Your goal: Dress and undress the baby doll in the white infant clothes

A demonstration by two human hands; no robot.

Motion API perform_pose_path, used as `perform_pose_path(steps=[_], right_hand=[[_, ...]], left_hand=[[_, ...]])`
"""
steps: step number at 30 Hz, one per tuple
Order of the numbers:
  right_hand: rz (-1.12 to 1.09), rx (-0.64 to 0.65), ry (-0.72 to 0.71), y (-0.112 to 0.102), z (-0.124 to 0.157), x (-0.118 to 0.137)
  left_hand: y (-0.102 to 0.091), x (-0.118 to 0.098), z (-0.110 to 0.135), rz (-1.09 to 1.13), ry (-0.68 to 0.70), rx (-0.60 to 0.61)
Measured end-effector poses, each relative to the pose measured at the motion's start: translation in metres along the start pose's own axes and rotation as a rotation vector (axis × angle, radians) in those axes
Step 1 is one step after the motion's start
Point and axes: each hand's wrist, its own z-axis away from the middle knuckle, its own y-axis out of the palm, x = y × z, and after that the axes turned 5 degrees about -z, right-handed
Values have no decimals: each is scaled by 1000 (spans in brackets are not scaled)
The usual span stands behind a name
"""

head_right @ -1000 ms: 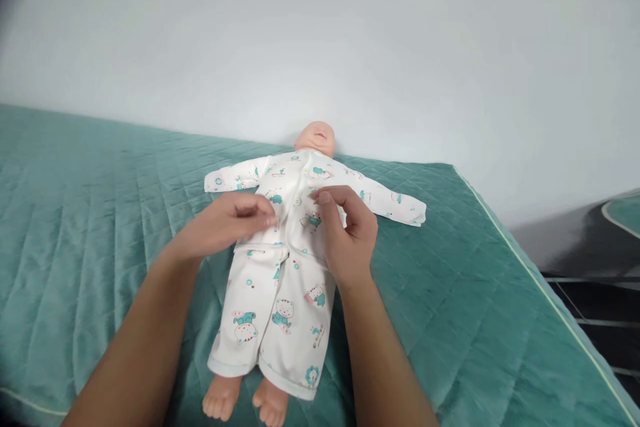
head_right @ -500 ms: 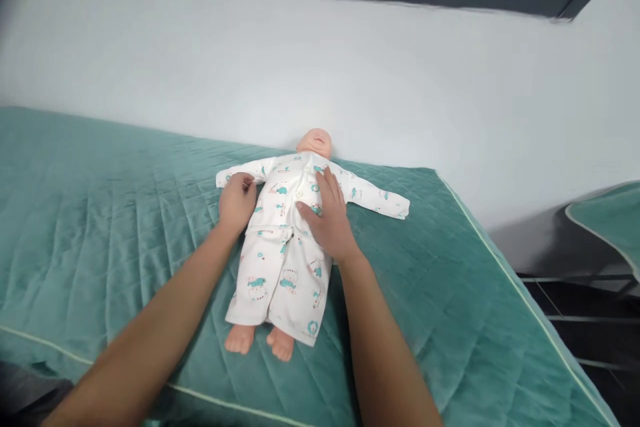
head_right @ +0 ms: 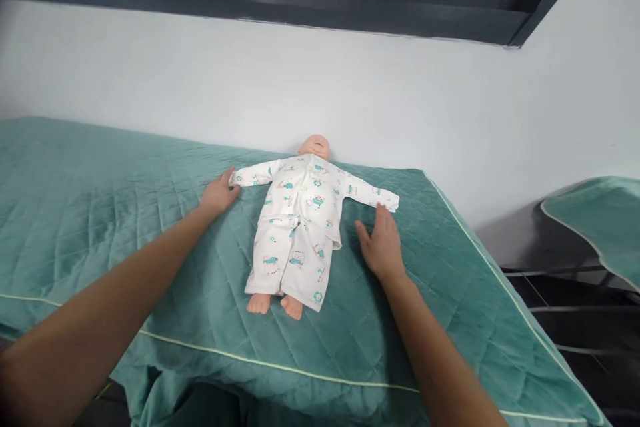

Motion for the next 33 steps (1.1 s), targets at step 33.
perform_pose_path(steps=[33], right_hand=[[316,-81,385,-2,-54,-29]], left_hand=[[5,-3,-2,43,-162,-165]])
